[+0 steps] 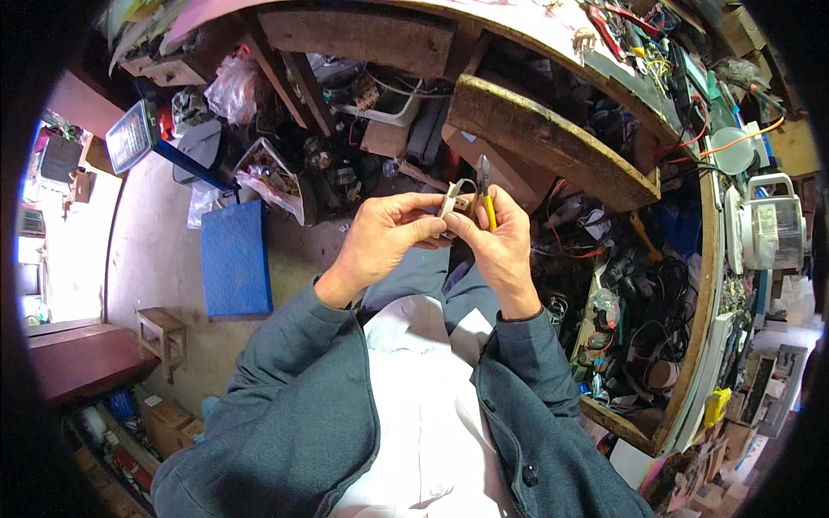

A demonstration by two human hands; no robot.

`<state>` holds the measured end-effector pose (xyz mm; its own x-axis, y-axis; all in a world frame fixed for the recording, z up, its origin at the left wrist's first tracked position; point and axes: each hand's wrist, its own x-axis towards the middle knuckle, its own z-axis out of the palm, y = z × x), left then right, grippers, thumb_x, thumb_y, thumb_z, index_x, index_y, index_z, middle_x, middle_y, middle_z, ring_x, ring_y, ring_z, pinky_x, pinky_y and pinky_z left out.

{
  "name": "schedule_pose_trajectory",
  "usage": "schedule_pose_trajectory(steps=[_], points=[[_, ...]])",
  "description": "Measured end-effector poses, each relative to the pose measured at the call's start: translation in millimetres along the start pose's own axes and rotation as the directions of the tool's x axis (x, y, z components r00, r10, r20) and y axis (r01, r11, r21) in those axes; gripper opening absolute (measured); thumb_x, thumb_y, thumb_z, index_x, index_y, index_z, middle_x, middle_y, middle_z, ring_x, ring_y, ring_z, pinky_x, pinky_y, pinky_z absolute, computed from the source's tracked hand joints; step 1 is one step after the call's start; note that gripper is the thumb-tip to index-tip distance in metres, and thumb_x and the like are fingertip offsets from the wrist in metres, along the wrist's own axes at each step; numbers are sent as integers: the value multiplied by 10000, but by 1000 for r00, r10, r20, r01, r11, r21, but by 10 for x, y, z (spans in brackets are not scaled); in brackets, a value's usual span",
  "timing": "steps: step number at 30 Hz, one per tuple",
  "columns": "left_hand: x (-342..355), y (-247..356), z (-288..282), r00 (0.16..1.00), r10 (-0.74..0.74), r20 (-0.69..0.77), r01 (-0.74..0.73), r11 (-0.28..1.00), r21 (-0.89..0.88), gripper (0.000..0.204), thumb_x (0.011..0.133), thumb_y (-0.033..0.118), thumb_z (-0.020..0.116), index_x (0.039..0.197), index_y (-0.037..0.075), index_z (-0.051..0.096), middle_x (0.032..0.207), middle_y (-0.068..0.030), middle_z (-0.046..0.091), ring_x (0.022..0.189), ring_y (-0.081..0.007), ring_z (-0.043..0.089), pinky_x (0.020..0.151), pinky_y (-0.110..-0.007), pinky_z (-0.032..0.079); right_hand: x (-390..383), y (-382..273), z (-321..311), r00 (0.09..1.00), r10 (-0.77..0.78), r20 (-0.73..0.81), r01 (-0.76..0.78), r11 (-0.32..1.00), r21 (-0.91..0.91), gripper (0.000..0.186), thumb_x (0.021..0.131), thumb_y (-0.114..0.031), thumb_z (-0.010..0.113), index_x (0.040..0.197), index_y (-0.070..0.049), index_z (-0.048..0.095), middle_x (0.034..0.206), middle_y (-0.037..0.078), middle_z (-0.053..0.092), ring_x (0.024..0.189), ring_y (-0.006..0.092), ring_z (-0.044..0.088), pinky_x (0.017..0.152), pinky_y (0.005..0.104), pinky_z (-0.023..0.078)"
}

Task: The person uses pliers and wire cutters to strip insulation from wires and trim a small white plastic connector. The person repeatedly picks up and sets down tools and components on a cluttered workbench.

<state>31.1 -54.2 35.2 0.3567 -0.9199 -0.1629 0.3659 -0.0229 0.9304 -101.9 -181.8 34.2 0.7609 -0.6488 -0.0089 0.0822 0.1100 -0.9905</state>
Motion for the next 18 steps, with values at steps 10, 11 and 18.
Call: schedule_pose_trajectory(steps=[10,11,18], points=[[-42,-108,-8,999,44,-15,-44,999,31,332,1009,98,628,1315,-29,637,1163,-105,720,979,-169,710,847,-306,619,-63,95,14,997,-77,8,77,974,-214,205,892,-50,762,866,-49,559,726,-87,405,673,29,358,573,210,345],[-47,-117,-9,999,50,-18,-50,999,13,330,1010,97,625,1314,-30,637,1164,-105,719,981,-169,710,848,-307,619,-63,147,-8,997,-81,16,82,972,-221,209,892,-51,760,862,-48,554,721,-81,404,670,32,361,571,215,349],[-45,-147,15,999,35,-31,-32,996,83,320,1032,87,575,1325,-31,625,1159,-100,717,983,-158,704,868,-302,607,-71,163,-23,995,-102,-19,94,964,-251,296,878,-75,782,806,-64,496,697,-77,389,648,43,351,548,230,345]])
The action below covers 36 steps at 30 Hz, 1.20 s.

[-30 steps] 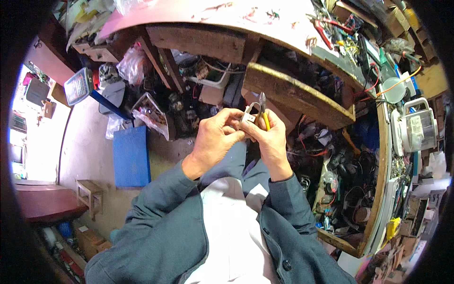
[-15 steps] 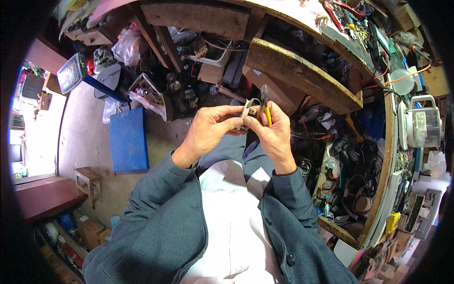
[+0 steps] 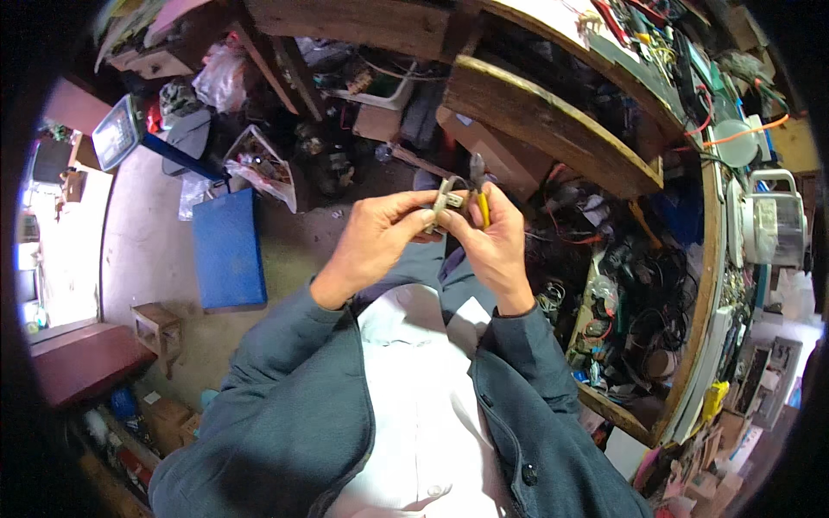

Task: The person uses pliers and wire cutters to strip insulation from wires and trim a small white plastic connector. The person repeatedly picks up and sets down tools and components on a cluttered workbench.

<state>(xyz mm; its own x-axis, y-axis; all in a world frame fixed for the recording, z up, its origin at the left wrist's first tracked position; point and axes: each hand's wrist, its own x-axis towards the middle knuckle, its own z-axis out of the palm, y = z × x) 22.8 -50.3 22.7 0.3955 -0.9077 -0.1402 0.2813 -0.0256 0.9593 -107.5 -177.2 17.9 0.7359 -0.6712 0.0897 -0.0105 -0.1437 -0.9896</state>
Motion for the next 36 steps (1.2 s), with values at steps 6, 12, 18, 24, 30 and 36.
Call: schedule_pose_trajectory(steps=[6,12,18,24,30,36], points=[[0,35,-63,993,-75,91,55,977,207,350,996,38,577,1335,-50,588,1005,-56,710,867,-90,670,799,-256,570,-60,40,-26,994,94,49,-94,996,-4,376,842,-108,818,773,-68,451,687,-58,399,634,52,361,523,244,348],[-19,-71,-50,990,-98,100,78,979,190,313,985,33,571,1285,-56,568,973,-45,677,844,-96,656,772,-281,588,-99,-74,-7,993,72,92,-50,974,-221,350,826,-78,806,773,-84,460,694,-80,388,650,30,362,534,218,313],[-75,-77,49,987,-153,48,144,977,158,298,982,-15,510,1280,-25,517,1020,-68,657,866,-113,660,783,-289,592,-123,-71,19,991,-89,98,115,946,-303,377,808,-57,766,743,-71,395,638,-37,375,605,63,352,513,249,327],[-111,-99,102,998,-67,14,63,979,192,316,965,-59,508,1275,1,522,1077,-54,650,955,-101,637,842,-277,570,-131,-78,9,981,-143,132,180,925,-334,252,777,-37,763,791,-21,512,677,62,504,588,143,500,546,289,434],[-100,-224,154,997,62,-49,-53,986,157,285,961,15,588,1243,-8,552,902,-58,682,809,-86,639,704,-276,548,-148,1,-57,970,-174,169,224,912,-344,189,775,-6,748,893,13,601,711,87,523,597,174,534,558,305,450],[-118,-166,136,998,-37,-54,43,993,109,275,976,-44,559,1246,9,562,1059,-34,641,947,-88,630,832,-273,576,-143,-23,-34,964,-198,179,252,895,-368,233,759,-1,764,931,13,607,744,114,544,629,219,568,586,318,470]])
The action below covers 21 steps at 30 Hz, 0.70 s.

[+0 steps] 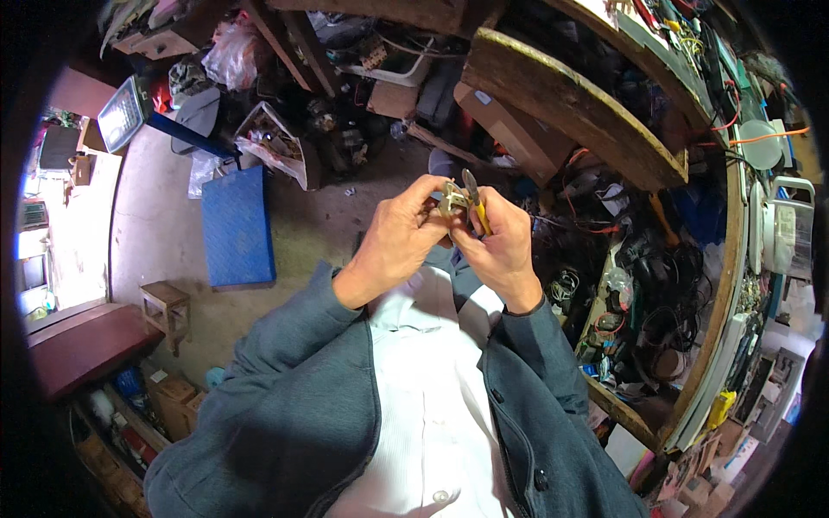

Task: The person uses pliers and wire cutters to strip insulation from wires and trim a small white plastic connector. The person repeatedly picks up and sets down tools and components on a cluttered workbench.

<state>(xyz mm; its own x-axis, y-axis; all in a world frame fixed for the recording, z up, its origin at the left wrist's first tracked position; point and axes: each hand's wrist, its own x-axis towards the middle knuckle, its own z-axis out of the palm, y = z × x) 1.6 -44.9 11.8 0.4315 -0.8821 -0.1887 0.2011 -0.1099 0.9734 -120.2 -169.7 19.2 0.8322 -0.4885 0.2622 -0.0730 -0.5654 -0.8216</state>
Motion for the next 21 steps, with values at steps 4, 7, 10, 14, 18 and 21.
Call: schedule_pose_trajectory(steps=[4,7,10,14,18,21], points=[[-22,-85,7,1000,6,-3,-6,995,-98,289,993,-33,550,1279,5,561,1095,-46,641,984,-108,644,864,-289,593,-29,-6,5,1000,10,-5,-10,1000,-28,221,761,2,766,917,0,610,742,105,551,626,221,565,579,320,465],[-24,-92,-40,1000,-25,-14,24,997,-74,300,1002,-30,539,1298,4,560,1134,-55,644,1008,-117,645,878,-297,595,-29,43,71,998,52,-37,-52,999,13,256,756,-30,787,834,-17,544,687,88,500,581,216,523,547,324,432],[-41,-127,-22,1000,-8,-23,4,988,-153,293,1003,-30,548,1294,3,563,1148,-63,647,1019,-121,641,878,-302,598,-22,53,105,999,25,-47,-27,999,-42,323,750,-60,802,783,-27,482,675,95,477,567,227,504,534,342,414],[-64,-170,-15,1000,-7,-29,2,983,-186,304,981,-56,568,1281,-5,563,1136,-65,650,1004,-129,651,868,-300,602,-57,37,78,1000,11,10,-10,995,-102,299,761,-59,787,820,-17,497,705,124,522,612,287,552,556,381,438],[-91,-143,-47,999,-2,-36,-2,991,-134,317,954,-64,605,1264,-2,582,1096,-58,669,972,-126,662,840,-284,605,-34,19,98,998,-55,35,57,996,-64,225,779,19,732,856,-2,521,744,142,564,645,327,579,586,403,462],[-106,-109,-22,999,-23,-50,15,988,-155,317,950,-57,618,1260,5,595,1084,-54,677,969,-118,660,825,-279,605,-29,11,90,994,-106,36,107,994,-34,227,752,57,719,876,4,536,772,148,568,670,329,586,605,403,470]])
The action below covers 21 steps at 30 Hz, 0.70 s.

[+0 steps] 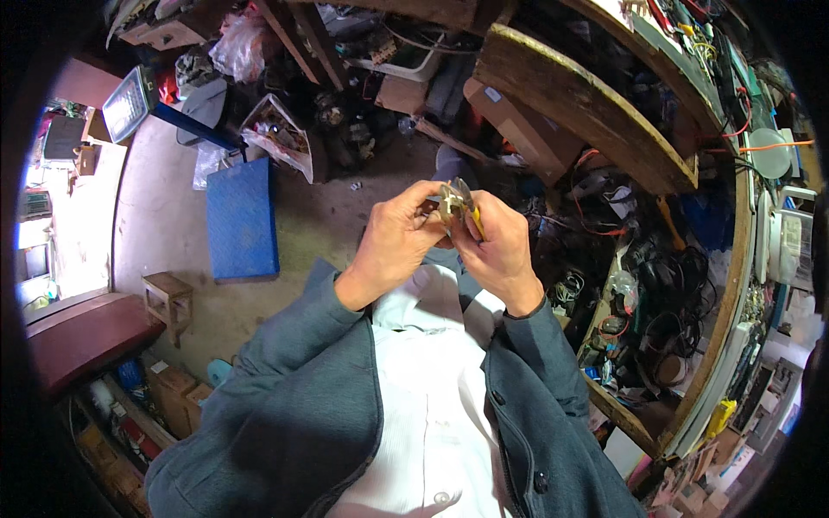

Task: The person uses pliers and wire cutters to strip insulation from wires and trim a small white plastic connector. The person repeatedly picks up and sets down tools and components on a cluttered workbench.

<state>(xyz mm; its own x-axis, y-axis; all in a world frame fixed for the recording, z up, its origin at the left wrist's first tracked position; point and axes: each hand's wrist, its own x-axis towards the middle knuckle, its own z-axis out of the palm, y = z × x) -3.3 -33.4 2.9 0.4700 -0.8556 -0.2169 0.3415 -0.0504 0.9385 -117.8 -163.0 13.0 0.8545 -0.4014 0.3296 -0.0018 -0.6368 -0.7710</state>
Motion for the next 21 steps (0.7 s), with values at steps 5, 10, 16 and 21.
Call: schedule_pose_trajectory(steps=[5,10,16,21], points=[[5,-53,-15,1000,19,-21,-18,998,53,315,954,-37,631,1265,11,610,1077,-48,684,953,-111,660,797,-279,603,16,-12,-7,999,-28,19,28,999,-17,286,706,72,717,952,11,584,805,145,574,713,337,598,634,395,484],[6,-63,-43,1000,25,-16,-24,999,40,329,956,-37,628,1280,17,608,1082,-52,687,954,-117,666,808,-283,608,12,5,4,999,-14,32,15,1000,-12,310,715,66,723,996,13,604,817,152,594,731,345,619,653,395,502],[-4,-55,-41,998,62,-33,-62,998,13,314,977,-29,591,1288,7,624,1025,-57,709,907,-101,683,783,-271,618,2,-8,12,999,48,8,-49,998,41,285,757,30,752,1005,5,614,810,147,615,708,309,637,638,371,509],[17,-82,-88,999,41,6,-41,999,-1,323,1002,-36,552,1317,18,599,1147,-80,687,991,-150,683,837,-314,625,-15,25,19,995,100,-1,-100,994,35,287,758,19,772,1000,-4,619,774,119,581,663,261,593,610,346,484]])
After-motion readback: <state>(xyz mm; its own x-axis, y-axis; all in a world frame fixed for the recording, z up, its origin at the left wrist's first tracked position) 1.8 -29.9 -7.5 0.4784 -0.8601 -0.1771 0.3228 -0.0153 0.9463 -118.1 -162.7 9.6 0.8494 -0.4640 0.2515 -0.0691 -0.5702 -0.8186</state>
